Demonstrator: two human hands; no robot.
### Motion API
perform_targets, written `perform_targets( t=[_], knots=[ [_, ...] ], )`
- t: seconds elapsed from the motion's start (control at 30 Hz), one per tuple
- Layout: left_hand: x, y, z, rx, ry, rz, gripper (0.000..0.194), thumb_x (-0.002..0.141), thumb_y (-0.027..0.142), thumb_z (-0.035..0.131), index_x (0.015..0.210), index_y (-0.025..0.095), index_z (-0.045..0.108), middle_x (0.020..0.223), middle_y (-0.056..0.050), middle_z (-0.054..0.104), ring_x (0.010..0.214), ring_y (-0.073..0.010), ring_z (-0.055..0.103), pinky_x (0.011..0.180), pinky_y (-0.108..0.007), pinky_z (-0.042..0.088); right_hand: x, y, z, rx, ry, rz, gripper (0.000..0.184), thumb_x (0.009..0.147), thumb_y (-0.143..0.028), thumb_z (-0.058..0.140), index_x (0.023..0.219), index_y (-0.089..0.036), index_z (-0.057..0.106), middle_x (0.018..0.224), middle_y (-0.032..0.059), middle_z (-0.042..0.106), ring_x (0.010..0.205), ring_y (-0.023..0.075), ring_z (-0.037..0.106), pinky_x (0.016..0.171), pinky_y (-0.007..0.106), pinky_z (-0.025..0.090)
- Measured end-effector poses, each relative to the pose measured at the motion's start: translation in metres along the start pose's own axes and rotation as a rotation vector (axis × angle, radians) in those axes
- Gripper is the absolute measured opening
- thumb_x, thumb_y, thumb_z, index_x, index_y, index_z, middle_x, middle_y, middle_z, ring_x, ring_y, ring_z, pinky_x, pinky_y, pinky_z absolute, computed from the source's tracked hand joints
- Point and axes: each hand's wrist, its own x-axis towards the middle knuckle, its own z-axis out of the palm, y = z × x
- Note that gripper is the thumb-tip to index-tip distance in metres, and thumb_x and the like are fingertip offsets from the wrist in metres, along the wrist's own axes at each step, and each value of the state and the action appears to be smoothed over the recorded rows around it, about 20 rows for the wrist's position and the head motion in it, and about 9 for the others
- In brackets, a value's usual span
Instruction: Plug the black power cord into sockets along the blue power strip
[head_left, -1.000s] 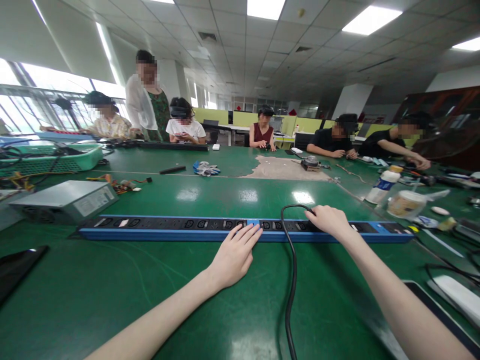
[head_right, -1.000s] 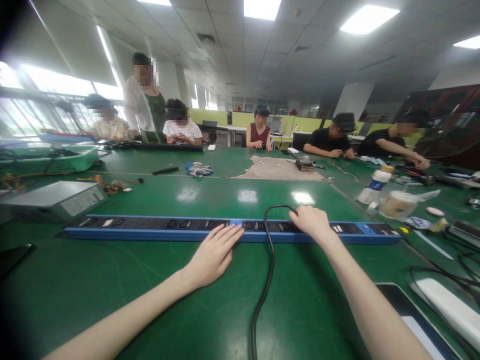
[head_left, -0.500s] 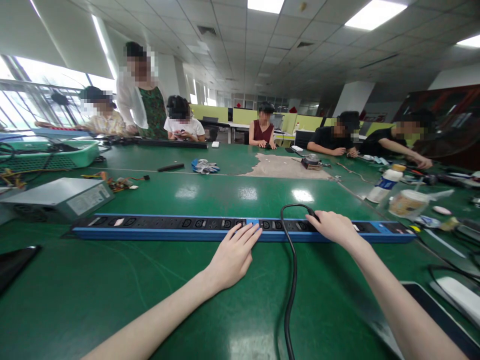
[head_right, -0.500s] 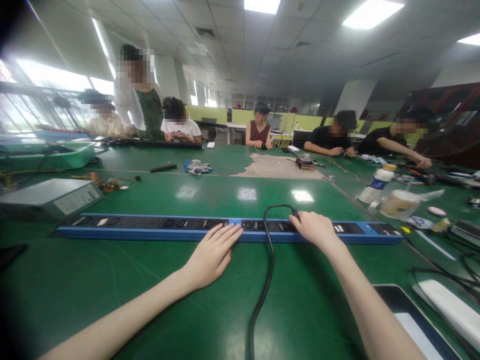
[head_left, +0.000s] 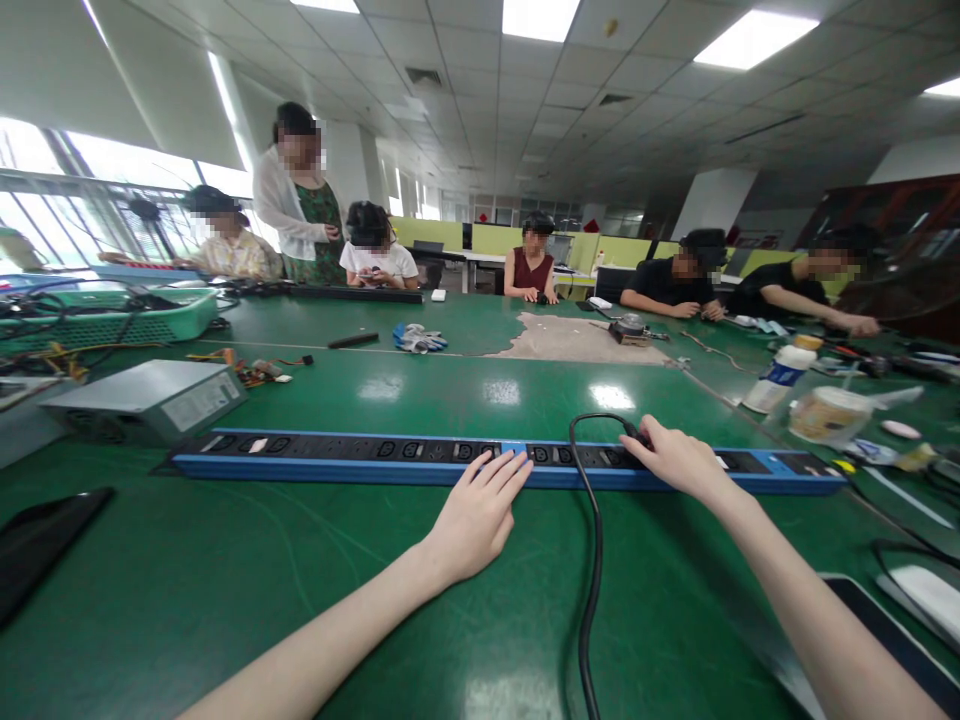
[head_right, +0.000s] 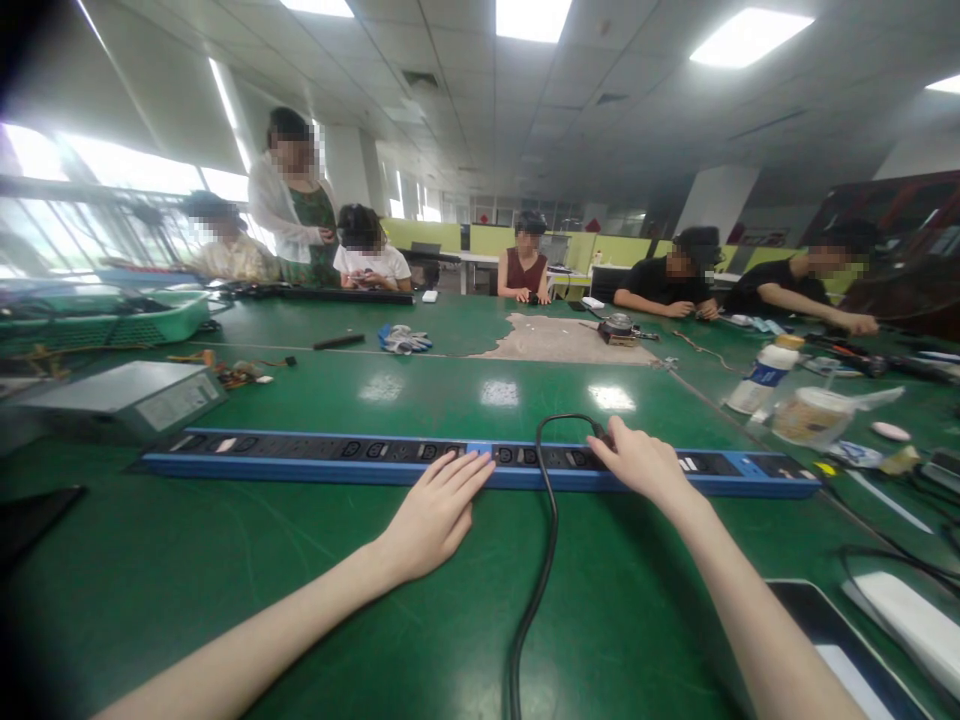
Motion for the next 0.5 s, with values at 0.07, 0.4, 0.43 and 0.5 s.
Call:
perform_targets(
  t=[0.07,0.4,0.43,0.5],
  knots=[
    [0.0,0.0,0.0,0.001,0.004,0.0,0.074,0.091,0.014,0.049,0.161,0.024,0.029,0.166,-0.004,0.035,0.155,-0.0203,0.029,0.13,-0.045,0.017,0.0,-0.003,0.001,-0.003,0.051,0.012,0.055,0.097,-0.07,0.034,0.114,-0.024,0.06,0.097,0.0119,0.072,0.09,0.0303,0.069,0.076,0.037,0.046],
    [0.001,0.001,0.001,-0.001,0.0,0.001,0.073,0.091,0.013,0.049,0.161,0.024,0.03,0.166,-0.005,0.035,0.154,-0.0205,0.031,0.13,-0.046,0.018,-0.007,0.02,-0.056,0.309,0.455,-0.025,0.05,0.097,-0.065,0.044,0.118,-0.024,0.065,0.087,0.0045,0.069,0.074,0.0175,0.061,0.067,0.027,0.037],
    [0.001,0.001,0.001,0.0,0.001,0.002,0.073,0.09,0.013,0.049,0.161,0.024,0.03,0.165,-0.005,0.036,0.154,-0.0206,0.031,0.129,-0.046,0.018,-0.009,0.032,-0.067,0.289,0.483,-0.049,0.054,0.095,-0.07,0.046,0.12,-0.026,0.067,0.083,0.0034,0.068,0.071,0.0165,0.058,0.065,0.027,0.035],
    [0.001,0.002,0.001,0.003,0.006,0.001,0.074,0.09,0.013,0.05,0.161,0.024,0.03,0.165,-0.005,0.037,0.154,-0.0207,0.031,0.13,-0.046,0.019,-0.013,0.058,-0.082,0.231,0.422,-0.095,0.059,0.09,-0.076,0.051,0.117,-0.028,0.07,0.073,0.0022,0.064,0.066,0.0158,0.055,0.061,0.028,0.031]
  ],
)
